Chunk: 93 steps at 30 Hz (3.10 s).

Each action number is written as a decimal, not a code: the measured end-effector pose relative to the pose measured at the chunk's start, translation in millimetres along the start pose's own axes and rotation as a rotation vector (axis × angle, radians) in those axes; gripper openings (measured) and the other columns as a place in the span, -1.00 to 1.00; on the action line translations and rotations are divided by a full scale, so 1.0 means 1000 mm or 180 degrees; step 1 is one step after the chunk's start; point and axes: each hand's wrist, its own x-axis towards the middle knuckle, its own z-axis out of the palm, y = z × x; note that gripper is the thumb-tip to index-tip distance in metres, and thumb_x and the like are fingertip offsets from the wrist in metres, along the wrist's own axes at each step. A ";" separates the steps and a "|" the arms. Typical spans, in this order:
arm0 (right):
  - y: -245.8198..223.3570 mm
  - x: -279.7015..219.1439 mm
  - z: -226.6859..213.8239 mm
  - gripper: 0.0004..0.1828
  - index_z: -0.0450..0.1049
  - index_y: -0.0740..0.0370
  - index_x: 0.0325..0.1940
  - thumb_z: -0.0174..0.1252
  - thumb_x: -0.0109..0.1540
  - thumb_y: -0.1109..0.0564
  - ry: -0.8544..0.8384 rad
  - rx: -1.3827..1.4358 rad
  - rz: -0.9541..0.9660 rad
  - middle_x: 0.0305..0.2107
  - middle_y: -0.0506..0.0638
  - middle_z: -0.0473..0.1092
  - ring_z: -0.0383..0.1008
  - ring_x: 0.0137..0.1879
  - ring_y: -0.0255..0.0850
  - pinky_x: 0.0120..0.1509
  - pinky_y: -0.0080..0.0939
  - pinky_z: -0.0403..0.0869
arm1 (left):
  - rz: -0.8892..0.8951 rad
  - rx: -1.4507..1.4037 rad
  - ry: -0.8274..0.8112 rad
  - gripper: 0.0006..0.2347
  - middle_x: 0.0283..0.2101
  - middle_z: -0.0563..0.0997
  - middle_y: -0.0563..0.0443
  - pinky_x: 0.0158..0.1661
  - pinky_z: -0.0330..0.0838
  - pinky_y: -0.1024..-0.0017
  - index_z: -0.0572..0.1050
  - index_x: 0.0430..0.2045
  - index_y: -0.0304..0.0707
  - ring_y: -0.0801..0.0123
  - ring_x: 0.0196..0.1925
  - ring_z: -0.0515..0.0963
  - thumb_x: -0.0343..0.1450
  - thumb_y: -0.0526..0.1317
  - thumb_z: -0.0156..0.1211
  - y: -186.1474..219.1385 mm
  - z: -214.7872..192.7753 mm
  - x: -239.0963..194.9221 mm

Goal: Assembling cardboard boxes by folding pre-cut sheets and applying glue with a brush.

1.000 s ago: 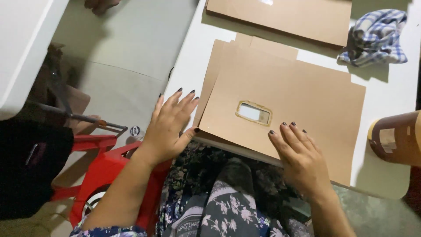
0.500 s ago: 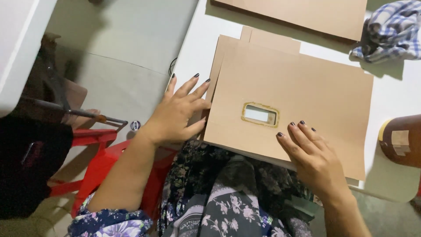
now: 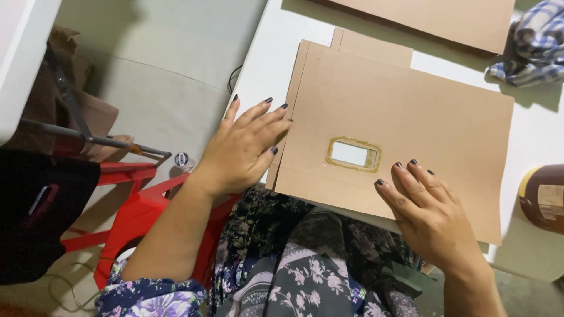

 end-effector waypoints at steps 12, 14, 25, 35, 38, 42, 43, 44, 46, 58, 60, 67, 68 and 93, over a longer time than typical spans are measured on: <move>0.003 0.008 -0.006 -0.67 0.50 -0.13 0.18 0.18 0.32 0.09 -0.0112 0.0036 -0.0126 0.23 0.07 0.45 0.46 0.36 0.11 0.28 0.08 0.45 | 0.0073 0.0419 0.0150 -0.47 0.44 0.32 0.03 0.42 -0.21 -0.25 0.28 0.38 -0.06 0.13 0.52 0.15 0.49 0.09 0.03 -0.002 0.010 -0.003; 0.003 0.008 -0.005 -0.66 0.50 -0.13 0.17 0.19 0.31 0.10 -0.0117 0.0041 -0.0142 0.23 0.07 0.45 0.46 0.36 0.12 0.28 0.09 0.45 | 0.0067 0.0415 0.0128 -0.48 0.44 0.31 0.03 0.42 -0.21 -0.24 0.29 0.37 -0.06 0.12 0.51 0.15 0.50 0.08 0.02 -0.001 0.009 -0.003; 0.004 0.000 0.001 -0.39 0.32 -0.17 0.45 -0.07 0.29 -0.20 -0.0421 0.0144 -0.0039 0.47 0.12 0.22 0.17 0.59 0.12 0.53 0.11 0.12 | 0.0073 0.0464 0.0126 -0.47 0.46 0.30 0.05 0.42 -0.20 -0.23 0.24 0.41 -0.07 0.14 0.52 0.15 0.52 0.07 -0.01 -0.002 0.010 -0.002; -0.002 0.003 0.008 -0.35 0.40 -0.09 0.39 -0.04 0.27 -0.33 -0.0266 0.0038 0.0074 0.43 0.15 0.27 0.21 0.56 0.12 0.54 0.07 0.07 | 0.0058 0.0367 0.0128 -0.51 0.41 0.34 0.05 0.42 -0.21 -0.24 0.32 0.35 0.00 0.13 0.51 0.15 0.51 0.08 0.02 -0.001 0.009 -0.002; -0.004 0.003 0.010 -0.40 0.44 -0.09 0.36 0.01 0.29 -0.29 -0.0135 0.0016 0.0131 0.40 0.17 0.32 0.24 0.54 0.12 0.52 0.07 0.10 | 0.0077 0.0401 0.0124 -0.50 0.42 0.34 0.04 0.41 -0.20 -0.24 0.31 0.36 -0.01 0.13 0.51 0.15 0.51 0.09 0.01 -0.001 0.010 -0.001; -0.006 0.005 0.010 -0.40 0.48 -0.05 0.32 0.06 0.28 -0.29 -0.0008 0.0047 0.0151 0.37 0.19 0.36 0.27 0.52 0.11 0.52 0.07 0.12 | 0.0107 0.0460 0.0178 -0.49 0.42 0.33 0.05 0.42 -0.18 -0.22 0.32 0.36 -0.03 0.12 0.50 0.18 0.52 0.11 0.01 -0.002 0.011 -0.002; -0.005 0.004 0.012 -0.40 0.48 -0.05 0.32 0.06 0.28 -0.29 -0.0008 0.0046 0.0150 0.37 0.19 0.36 0.27 0.52 0.11 0.52 0.07 0.12 | 0.0107 0.0460 0.0180 -0.49 0.42 0.33 0.05 0.42 -0.18 -0.22 0.32 0.36 -0.03 0.12 0.50 0.18 0.52 0.11 0.01 -0.003 0.011 -0.002; -0.005 0.003 0.013 -0.40 0.48 -0.06 0.33 0.09 0.27 -0.29 0.0017 0.0046 0.0161 0.37 0.18 0.36 0.26 0.52 0.11 0.52 0.06 0.12 | 0.0109 0.0464 0.0189 -0.49 0.41 0.35 0.05 0.42 -0.17 -0.22 0.32 0.35 -0.03 0.12 0.50 0.19 0.51 0.12 0.01 -0.003 0.012 -0.002; -0.005 0.002 0.014 -0.39 0.48 -0.07 0.33 0.12 0.26 -0.29 0.0046 0.0037 0.0178 0.38 0.17 0.36 0.26 0.53 0.10 0.52 0.06 0.13 | 0.0122 0.0469 0.0204 -0.49 0.40 0.36 0.04 0.42 -0.16 -0.22 0.33 0.35 -0.03 0.12 0.49 0.20 0.51 0.12 0.01 -0.004 0.012 -0.001; -0.004 -0.006 0.013 -0.35 0.41 -0.08 0.39 0.11 0.24 -0.26 -0.0060 0.0118 0.0328 0.42 0.12 0.31 0.26 0.55 0.08 0.49 0.07 0.17 | 0.0156 0.0264 0.0284 -0.45 0.32 0.42 0.01 0.39 -0.06 -0.26 0.39 0.27 -0.18 0.07 0.44 0.25 0.44 0.12 0.17 -0.006 0.008 0.004; -0.006 -0.005 0.011 -0.35 0.40 -0.06 0.40 0.11 0.25 -0.26 -0.0058 0.0137 0.0346 0.42 0.12 0.32 0.25 0.55 0.08 0.50 0.07 0.15 | 0.0105 0.0196 0.0227 -0.45 0.33 0.41 0.00 0.41 -0.09 -0.21 0.37 0.28 -0.18 0.08 0.44 0.25 0.44 0.12 0.14 -0.004 0.006 0.005; -0.005 -0.004 0.010 -0.37 0.41 -0.05 0.38 0.11 0.26 -0.26 -0.0014 0.0181 0.0327 0.41 0.10 0.31 0.25 0.54 0.08 0.48 0.07 0.16 | 0.0192 -0.0220 -0.0107 -0.63 0.29 0.43 -0.04 0.42 -0.07 -0.10 0.43 0.18 -0.16 0.14 0.38 0.30 0.48 -0.08 0.04 -0.023 -0.009 0.023; -0.004 -0.004 0.011 -0.31 0.37 -0.01 0.42 0.11 0.25 -0.27 -0.0029 0.0205 0.0332 0.43 0.09 0.30 0.23 0.55 0.07 0.48 0.07 0.15 | 0.0326 -0.0176 -0.0037 -0.62 0.30 0.43 -0.06 0.40 -0.04 -0.11 0.45 0.17 -0.16 0.11 0.39 0.30 0.46 -0.09 0.10 -0.028 -0.012 0.028; 0.001 0.006 0.009 -0.12 0.26 0.07 0.50 0.08 0.20 -0.38 -0.0224 0.0214 0.0310 0.46 0.08 0.22 0.20 0.56 0.08 0.53 0.08 0.11 | 0.1079 0.0134 0.0370 -0.66 0.22 0.56 -0.01 0.28 0.21 -0.14 0.53 0.05 -0.17 0.06 0.31 0.42 0.41 -0.09 0.21 -0.050 -0.012 0.055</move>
